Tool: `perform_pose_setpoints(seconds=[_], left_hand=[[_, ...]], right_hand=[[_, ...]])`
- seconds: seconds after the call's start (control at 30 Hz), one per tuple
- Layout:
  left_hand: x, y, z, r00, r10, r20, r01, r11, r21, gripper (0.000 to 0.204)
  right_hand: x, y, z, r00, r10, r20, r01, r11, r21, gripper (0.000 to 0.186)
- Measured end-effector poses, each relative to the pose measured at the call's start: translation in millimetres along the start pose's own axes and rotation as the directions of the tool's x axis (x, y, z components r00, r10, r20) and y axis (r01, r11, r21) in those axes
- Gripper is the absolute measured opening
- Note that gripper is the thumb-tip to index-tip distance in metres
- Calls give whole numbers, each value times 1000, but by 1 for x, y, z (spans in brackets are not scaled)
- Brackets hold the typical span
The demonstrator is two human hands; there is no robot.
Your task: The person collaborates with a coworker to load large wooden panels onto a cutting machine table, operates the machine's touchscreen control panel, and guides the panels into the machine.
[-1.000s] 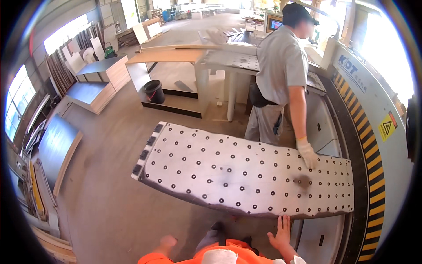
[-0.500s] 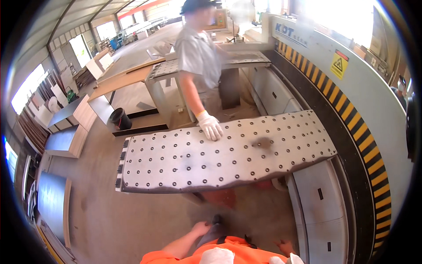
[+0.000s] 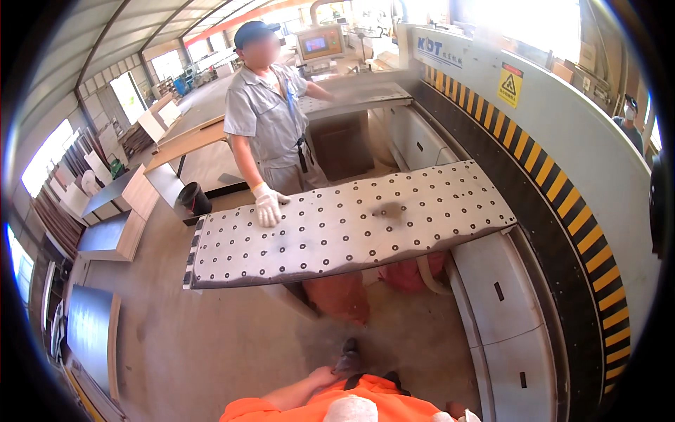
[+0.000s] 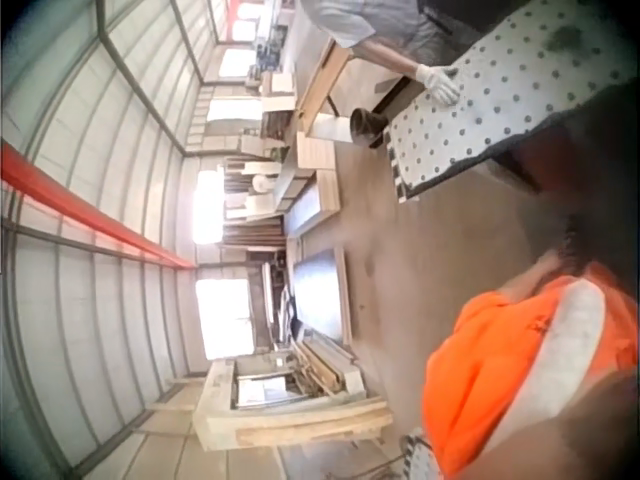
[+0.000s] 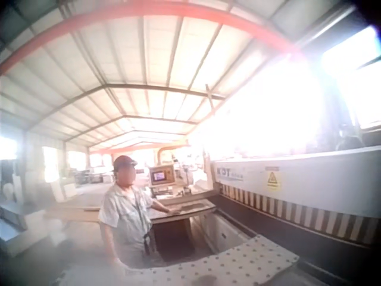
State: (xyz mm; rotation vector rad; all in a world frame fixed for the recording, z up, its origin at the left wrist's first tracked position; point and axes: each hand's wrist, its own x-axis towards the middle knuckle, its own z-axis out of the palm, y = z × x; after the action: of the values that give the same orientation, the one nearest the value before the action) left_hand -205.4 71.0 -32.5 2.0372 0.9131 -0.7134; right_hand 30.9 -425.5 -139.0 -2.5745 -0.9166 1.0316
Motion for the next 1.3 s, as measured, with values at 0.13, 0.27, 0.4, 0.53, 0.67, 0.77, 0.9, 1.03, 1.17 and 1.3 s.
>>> perform_pose_setpoints(seconds=[0.13,0.27,0.4,0.53,0.67,0.77,0.9,1.03,1.17,1.3], left_hand=[[8,0,9,999,3,-51,-3,1000,-9,50],[4,-21,16,994,-81,-70,85,995,50,53],[0,-33,44,994,-108,-19,107,994,-33,60],[15,-34,62,993,-95,69,101,991,-92,73],[17,-35,64,986,-135,99,150,976,-157,81],[14,-36,66,982,-166,91,181,964,-195,84],[18,-25,59,982,-166,92,180,968,-174,85],[26,-11,51,984,-136,112,149,982,-114,86],[24,-6,44,986,-126,106,137,986,-97,83],[32,8,45,997,-65,39,63,997,32,73]], right_hand=[[56,86,46,965,-252,-66,222,928,-299,23],[80,10,11,947,287,-144,-82,649,756,20],[62,-48,-61,888,460,1,-232,444,865,39],[39,-21,-62,890,456,16,-300,557,775,21],[12,7,-59,996,-28,-80,24,999,-46,17],[7,12,-56,983,-171,-59,144,938,-316,17],[21,48,-27,976,-218,-24,204,942,-267,14],[51,94,16,908,-377,-181,360,925,-122,14],[74,104,58,604,-689,-401,776,623,99,15],[56,92,81,895,-197,-401,152,978,-142,12]])
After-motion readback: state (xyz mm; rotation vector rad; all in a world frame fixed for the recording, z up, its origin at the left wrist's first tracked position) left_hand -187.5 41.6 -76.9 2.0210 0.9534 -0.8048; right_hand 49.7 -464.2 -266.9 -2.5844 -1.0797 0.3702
